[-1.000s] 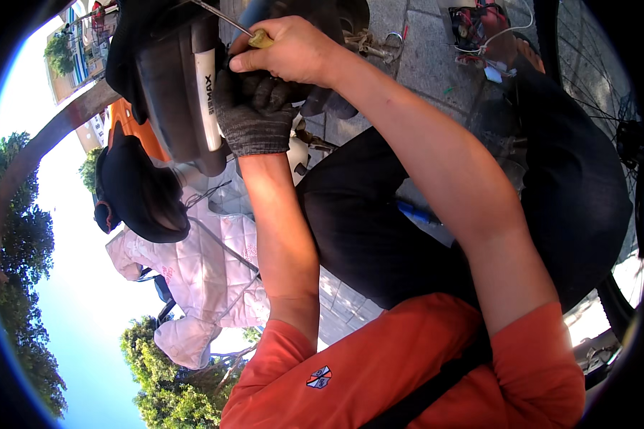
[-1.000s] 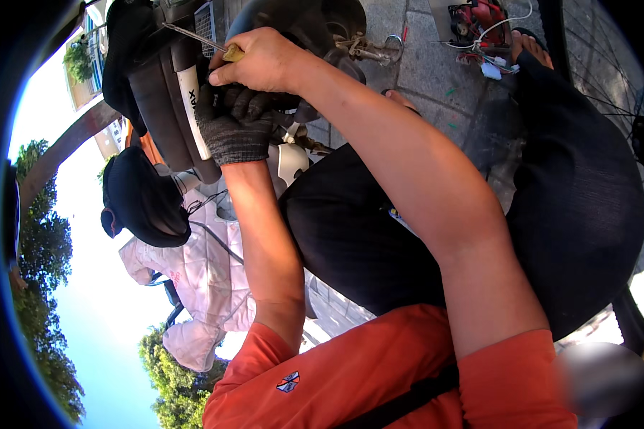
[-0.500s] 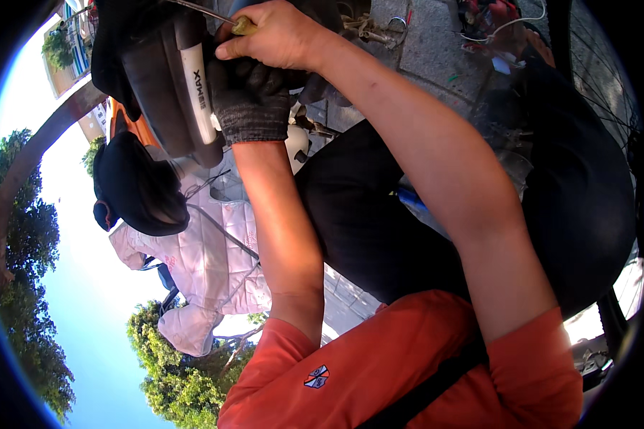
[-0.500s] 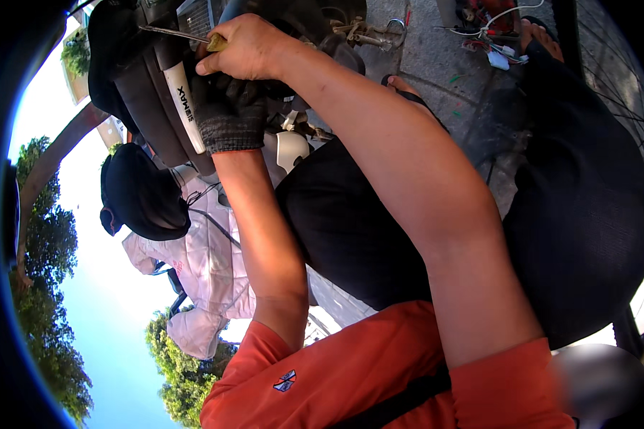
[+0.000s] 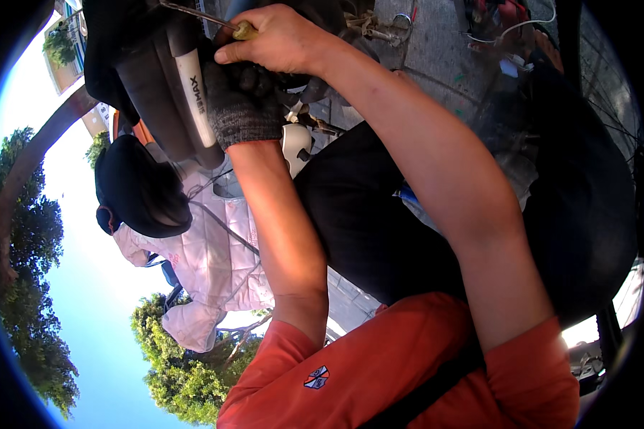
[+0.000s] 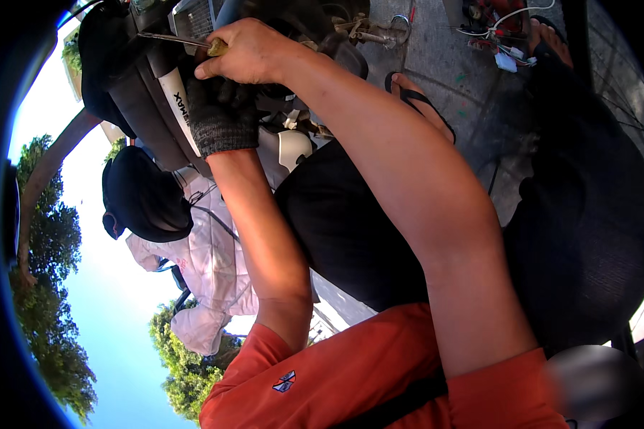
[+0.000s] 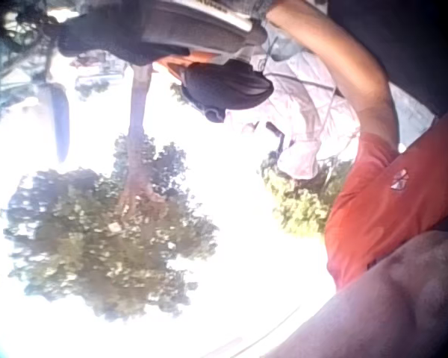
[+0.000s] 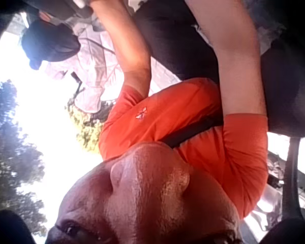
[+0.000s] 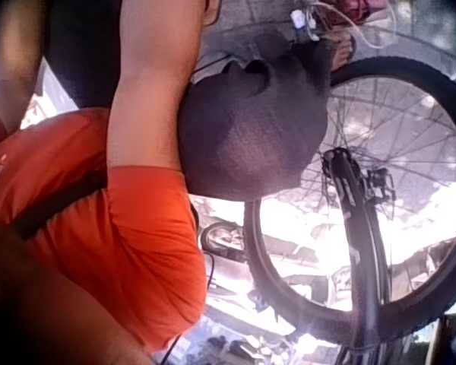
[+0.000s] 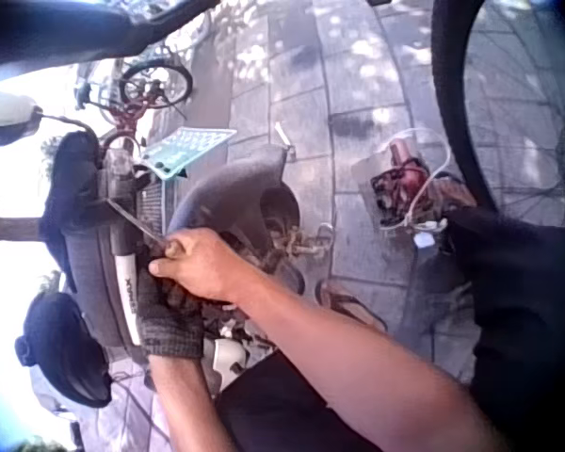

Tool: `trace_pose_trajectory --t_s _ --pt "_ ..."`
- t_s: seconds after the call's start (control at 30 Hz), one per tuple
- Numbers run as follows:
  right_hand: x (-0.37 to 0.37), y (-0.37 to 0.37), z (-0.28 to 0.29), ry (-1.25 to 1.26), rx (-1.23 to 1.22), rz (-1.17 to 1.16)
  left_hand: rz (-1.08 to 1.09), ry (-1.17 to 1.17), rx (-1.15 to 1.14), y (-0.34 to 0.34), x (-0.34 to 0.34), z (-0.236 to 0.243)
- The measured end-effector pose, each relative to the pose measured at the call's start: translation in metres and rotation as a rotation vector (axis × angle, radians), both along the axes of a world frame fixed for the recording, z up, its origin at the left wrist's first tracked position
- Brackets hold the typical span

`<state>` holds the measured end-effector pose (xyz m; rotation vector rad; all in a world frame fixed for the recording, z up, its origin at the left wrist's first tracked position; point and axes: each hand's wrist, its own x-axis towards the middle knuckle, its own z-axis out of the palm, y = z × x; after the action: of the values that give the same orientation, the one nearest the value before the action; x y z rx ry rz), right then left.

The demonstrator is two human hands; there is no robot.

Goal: The person walks to a bicycle, puts on gloves, and uses a screwdriver to adjust the handlebars. They then test the handlebars and move the bicycle slightly.

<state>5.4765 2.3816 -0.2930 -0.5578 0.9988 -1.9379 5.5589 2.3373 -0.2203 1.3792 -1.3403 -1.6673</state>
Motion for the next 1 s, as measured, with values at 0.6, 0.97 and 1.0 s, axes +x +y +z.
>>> trace_pose_trajectory --t_s 0.6,0.97,1.0 --pt "0.005 -0.019 0.011 -0.074 0.14 -0.08 -0.119 0.239 0.216 -0.009 -0.003 0.002" --pt "0.009 -0.032 -0.001 -0.143 0.013 -0.07 -0.001 0.096 0.108 -0.012 -0.001 -0.002" --pt "0.009 -0.034 -0.005 -0.138 0.016 -0.077 -0.022 0.101 0.114 -0.013 0.001 -0.003"
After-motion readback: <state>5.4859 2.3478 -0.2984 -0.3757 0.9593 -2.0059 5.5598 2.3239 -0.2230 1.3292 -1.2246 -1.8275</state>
